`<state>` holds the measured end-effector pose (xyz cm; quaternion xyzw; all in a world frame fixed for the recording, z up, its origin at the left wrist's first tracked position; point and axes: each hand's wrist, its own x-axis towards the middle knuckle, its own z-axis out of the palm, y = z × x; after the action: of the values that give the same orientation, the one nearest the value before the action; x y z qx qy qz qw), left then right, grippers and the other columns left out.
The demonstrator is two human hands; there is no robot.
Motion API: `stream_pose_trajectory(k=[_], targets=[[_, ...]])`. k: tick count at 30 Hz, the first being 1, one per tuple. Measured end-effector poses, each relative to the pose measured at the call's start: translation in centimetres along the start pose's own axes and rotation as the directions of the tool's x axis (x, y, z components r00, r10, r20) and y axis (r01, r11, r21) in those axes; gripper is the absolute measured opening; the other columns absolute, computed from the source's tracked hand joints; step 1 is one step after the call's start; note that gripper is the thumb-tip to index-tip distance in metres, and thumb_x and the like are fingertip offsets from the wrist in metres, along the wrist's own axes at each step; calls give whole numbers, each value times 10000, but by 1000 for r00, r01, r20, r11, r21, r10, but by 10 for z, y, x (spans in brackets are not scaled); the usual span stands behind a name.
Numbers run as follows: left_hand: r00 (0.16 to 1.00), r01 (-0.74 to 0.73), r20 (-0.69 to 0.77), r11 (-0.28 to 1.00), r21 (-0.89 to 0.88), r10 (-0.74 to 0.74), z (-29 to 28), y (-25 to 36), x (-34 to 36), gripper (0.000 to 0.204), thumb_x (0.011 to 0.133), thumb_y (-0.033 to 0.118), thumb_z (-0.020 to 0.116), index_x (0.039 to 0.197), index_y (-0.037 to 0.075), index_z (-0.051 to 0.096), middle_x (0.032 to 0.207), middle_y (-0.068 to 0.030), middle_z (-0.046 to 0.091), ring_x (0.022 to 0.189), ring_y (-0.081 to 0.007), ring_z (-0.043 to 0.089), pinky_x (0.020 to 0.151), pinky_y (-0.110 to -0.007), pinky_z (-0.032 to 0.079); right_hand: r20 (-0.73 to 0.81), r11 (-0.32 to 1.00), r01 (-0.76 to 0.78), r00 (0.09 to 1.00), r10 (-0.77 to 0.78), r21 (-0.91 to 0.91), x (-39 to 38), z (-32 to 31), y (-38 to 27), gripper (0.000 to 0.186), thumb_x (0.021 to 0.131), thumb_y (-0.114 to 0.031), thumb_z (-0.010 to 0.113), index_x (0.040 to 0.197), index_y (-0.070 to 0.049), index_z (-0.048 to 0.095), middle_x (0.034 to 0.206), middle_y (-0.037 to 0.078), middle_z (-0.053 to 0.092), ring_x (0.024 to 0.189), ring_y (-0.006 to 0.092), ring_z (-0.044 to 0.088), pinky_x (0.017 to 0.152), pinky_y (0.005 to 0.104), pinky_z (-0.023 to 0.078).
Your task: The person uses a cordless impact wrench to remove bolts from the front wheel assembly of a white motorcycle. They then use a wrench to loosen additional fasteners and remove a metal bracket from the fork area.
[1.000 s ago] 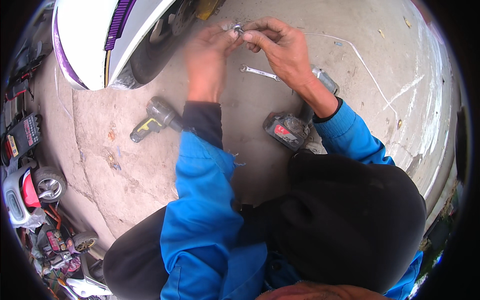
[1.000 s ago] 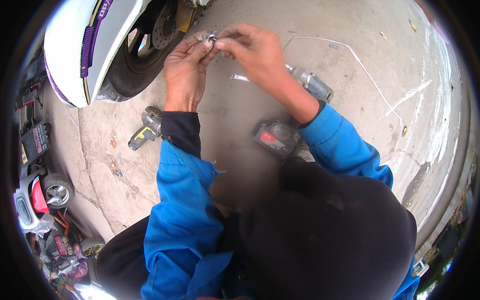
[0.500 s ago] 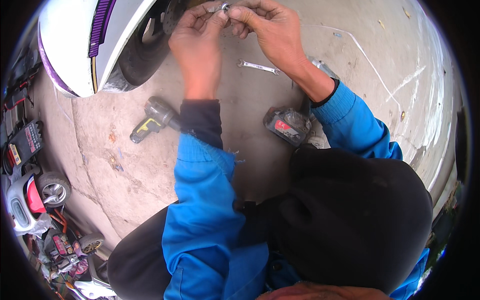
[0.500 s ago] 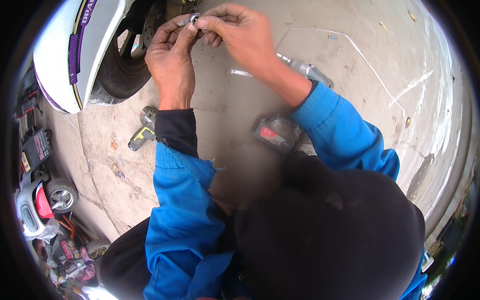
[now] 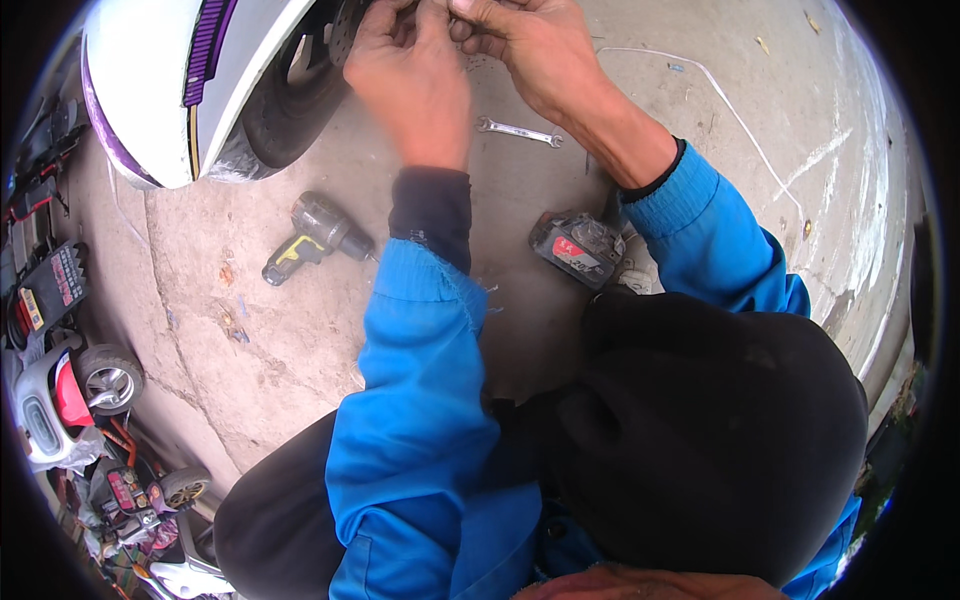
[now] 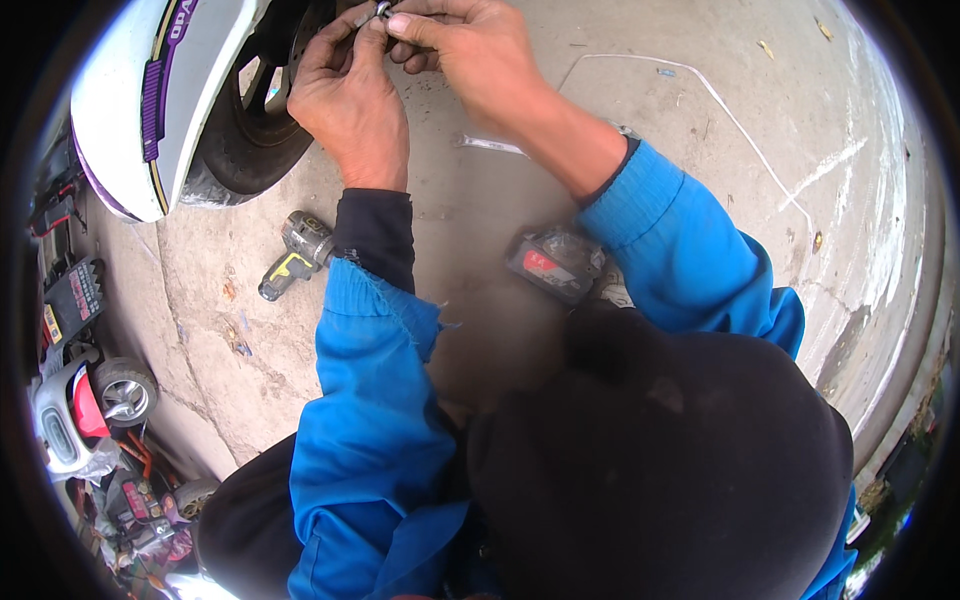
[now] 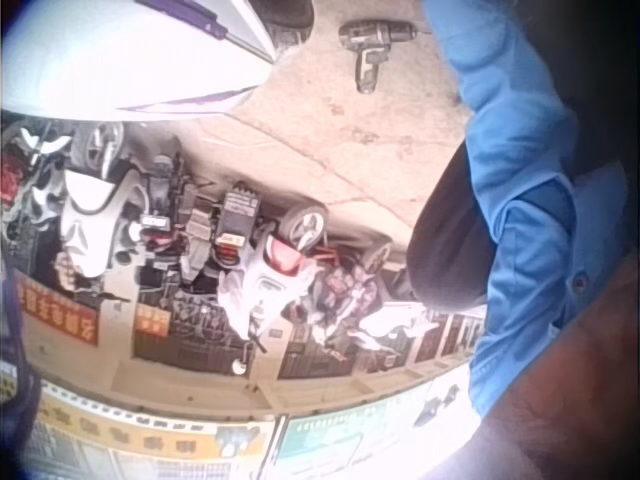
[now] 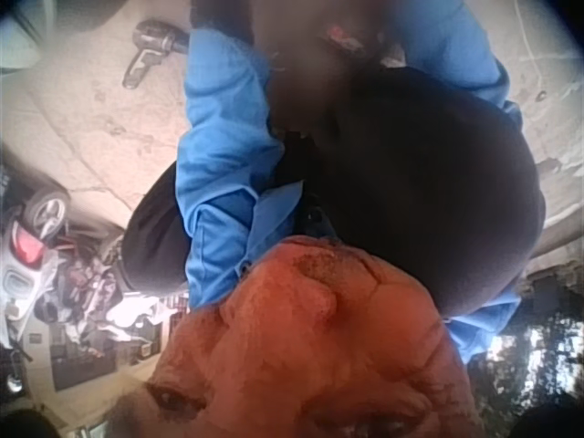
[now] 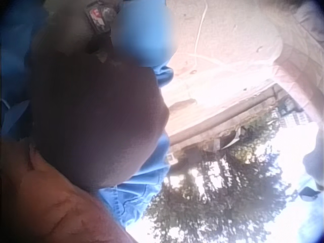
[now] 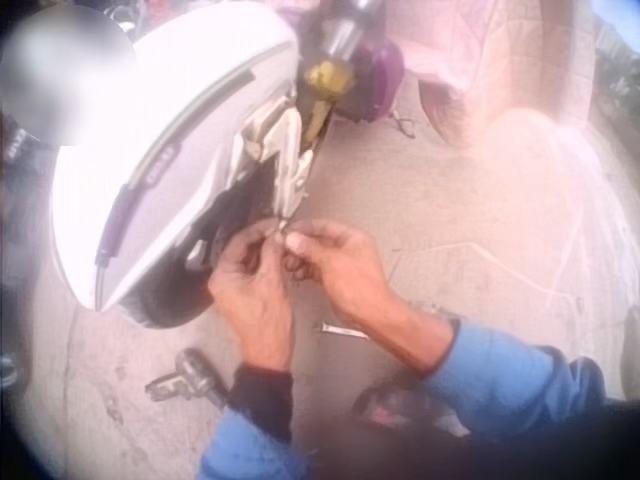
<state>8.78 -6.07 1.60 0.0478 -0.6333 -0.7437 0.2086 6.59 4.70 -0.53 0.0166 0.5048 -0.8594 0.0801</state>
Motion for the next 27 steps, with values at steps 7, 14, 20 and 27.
stream_pose_trajectory(k=[7,14,20,27], targets=[[994,-36,-105,999,29,39,4,-9,5,106,936,4,704,1010,-72,706,885,-85,737,759,-101,664,691,-235,525,25,999,23,999,-22,-39,5,-2,-5,148,988,-89,675,1063,33,713,884,61,706,757,134,639,703,256,513],[992,59,-111,998,19,-56,8,0,5,114,923,4,711,1010,-70,709,880,-90,736,757,-107,665,682,-235,520,-31,998,-41,999,43,51,-1,9,-9,144,990,-103,674,1058,17,717,868,54,700,755,119,624,711,243,502],[1000,17,-24,999,-28,-17,0,1,9,99,930,6,688,997,-66,706,847,-73,718,747,-113,658,664,-246,516,-25,998,23,999,-24,-58,1,7,-5,164,985,-126,691,1060,18,715,855,50,700,743,123,625,699,252,505],[1000,1,-18,999,-35,-2,5,0,7,81,928,-5,693,991,-54,706,832,-62,707,722,-108,647,646,-235,516,-21,983,0,1000,-4,-182,6,-5,-12,166,987,-145,691,1032,12,723,839,51,703,726,132,629,673,262,501]])
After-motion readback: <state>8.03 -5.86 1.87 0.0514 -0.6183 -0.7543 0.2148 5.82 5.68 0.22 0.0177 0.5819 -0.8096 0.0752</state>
